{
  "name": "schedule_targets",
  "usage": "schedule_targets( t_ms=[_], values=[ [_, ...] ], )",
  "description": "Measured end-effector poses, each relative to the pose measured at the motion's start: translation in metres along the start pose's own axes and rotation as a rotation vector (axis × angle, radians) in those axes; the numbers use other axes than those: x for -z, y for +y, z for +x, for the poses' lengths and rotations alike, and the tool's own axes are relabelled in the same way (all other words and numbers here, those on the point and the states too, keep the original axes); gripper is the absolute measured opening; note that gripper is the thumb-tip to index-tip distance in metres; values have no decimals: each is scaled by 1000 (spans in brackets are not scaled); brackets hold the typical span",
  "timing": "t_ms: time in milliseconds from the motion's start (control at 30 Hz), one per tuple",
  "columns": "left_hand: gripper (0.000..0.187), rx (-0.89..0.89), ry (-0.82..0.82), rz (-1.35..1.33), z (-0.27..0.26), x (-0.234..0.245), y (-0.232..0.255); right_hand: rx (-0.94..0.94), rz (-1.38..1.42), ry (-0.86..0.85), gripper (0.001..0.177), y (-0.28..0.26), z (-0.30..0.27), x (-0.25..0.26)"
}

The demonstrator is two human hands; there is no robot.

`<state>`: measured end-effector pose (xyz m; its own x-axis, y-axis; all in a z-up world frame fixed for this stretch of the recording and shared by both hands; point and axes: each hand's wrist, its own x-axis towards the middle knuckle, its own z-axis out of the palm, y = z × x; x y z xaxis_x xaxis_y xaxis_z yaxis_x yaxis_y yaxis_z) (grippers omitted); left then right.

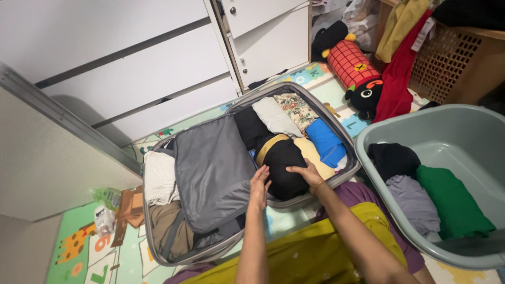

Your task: The person unpacks a suitcase placed on a colorful play mat, removing small items like bottles and packets from the mesh pocket and placing them on the floor. Then the person removes folded clothes from the main compartment and places them into a nearby plastic tub.

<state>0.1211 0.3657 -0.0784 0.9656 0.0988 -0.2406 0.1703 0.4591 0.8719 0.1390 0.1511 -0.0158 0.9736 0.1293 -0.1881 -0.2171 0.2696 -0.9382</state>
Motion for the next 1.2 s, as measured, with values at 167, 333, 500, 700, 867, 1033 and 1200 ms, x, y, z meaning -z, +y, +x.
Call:
schedule_targets(
  t_ms=[167,333,500,700,867,1033,1200],
  values=[
    [62,118,38,-17,-61,-47,43,349,-173,24,61,-21,-56,-12],
    [72,57,-134,-342,-98,-81,51,624,-650,103,65,-60,-120,-29],
    [77,174,-259,-671,-104,-66,57,537,-359,-131,74,-99,-152,-37],
    [66,180,126,-281,-110,-89,61,49,20,-100,59,-116,-152,-21],
    [60,-34,-20,-26,-83,-109,14,248,-98,55,44,-102,-135,4],
    [52,-25,-172,-419,-50,-97,-58,362,-528,59,67,-62,-115,-3],
    [69,257,-98,-589,-73,-92,-2,356,-443,37,86,-35,-109,-1]
  ],
)
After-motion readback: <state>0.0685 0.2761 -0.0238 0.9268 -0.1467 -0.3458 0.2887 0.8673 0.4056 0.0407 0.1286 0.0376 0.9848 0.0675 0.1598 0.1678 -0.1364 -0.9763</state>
